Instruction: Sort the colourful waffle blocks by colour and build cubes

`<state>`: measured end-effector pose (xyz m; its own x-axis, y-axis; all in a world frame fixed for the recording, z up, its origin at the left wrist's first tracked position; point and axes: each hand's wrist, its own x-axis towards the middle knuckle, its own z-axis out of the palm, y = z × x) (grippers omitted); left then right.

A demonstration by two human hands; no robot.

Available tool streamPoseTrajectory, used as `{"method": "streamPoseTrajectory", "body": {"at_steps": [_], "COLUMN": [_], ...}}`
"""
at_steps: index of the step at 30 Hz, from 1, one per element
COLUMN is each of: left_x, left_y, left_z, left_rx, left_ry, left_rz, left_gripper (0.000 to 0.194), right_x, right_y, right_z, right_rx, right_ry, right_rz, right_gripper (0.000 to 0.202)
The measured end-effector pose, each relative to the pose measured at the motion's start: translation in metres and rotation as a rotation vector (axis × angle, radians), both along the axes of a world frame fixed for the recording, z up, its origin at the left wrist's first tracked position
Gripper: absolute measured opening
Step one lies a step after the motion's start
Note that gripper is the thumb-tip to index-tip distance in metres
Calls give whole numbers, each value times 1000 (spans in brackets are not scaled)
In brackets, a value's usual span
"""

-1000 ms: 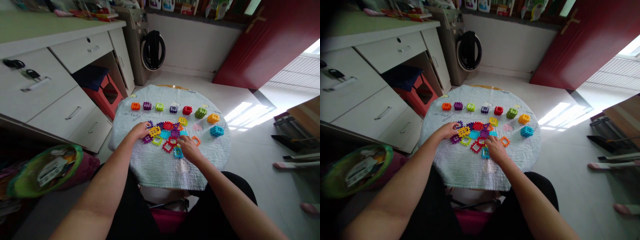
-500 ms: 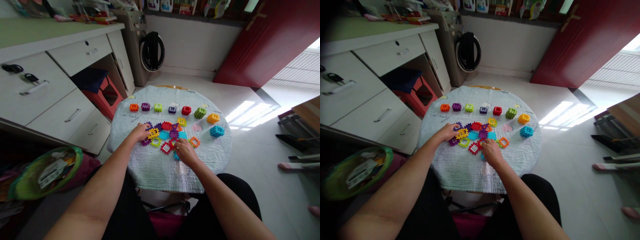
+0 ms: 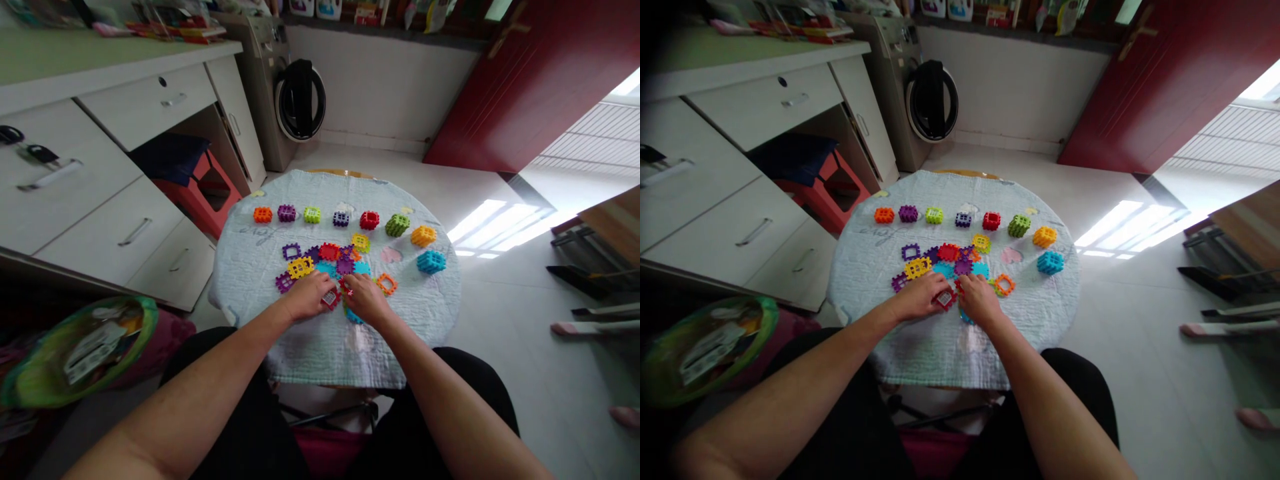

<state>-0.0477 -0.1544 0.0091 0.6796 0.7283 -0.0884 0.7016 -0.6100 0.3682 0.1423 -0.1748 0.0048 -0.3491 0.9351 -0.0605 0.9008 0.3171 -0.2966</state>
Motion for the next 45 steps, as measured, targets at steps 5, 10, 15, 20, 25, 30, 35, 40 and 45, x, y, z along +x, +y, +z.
{"method": "streamPoseTrajectory", "body": {"at_steps": [5, 10, 15, 20, 25, 30, 35, 40, 45], "left_x": [6, 4, 2, 3, 4, 3, 4, 8, 10], "left_y": [-8, -3, 0, -1, -1, 0, 2, -1, -7], "left_z": [2, -1, -3, 0, -2, -4, -5, -3, 1], "left_rx": [36, 17, -38, -10, -47, -30, 5, -71, 14], "left_ry": [124, 75, 30, 50, 67, 92, 86, 85, 70], "left_rz": [2, -18, -11, -51, -33, -4, 33, 77, 131], "left_gripper": [23, 16, 20, 32, 43, 38, 36, 34, 38], "right_x": [22, 44, 51, 50, 48, 46, 44, 36, 21], "right_y": [8, 14, 11, 1, -4, -2, -1, -3, -7], "right_z": [10, 7, -2, 0, 1, 2, 8, 15, 15], "right_rx": [-20, -107, 54, 22, -28, -23, 6, 13, 34], "right_ry": [173, 217, 147, 9, -119, -136, -64, 59, 144], "right_rz": [-148, -238, -255, -82, 24, -17, -27, -19, 5], "right_gripper": [32, 35, 37, 37, 41, 33, 36, 35, 36]}}
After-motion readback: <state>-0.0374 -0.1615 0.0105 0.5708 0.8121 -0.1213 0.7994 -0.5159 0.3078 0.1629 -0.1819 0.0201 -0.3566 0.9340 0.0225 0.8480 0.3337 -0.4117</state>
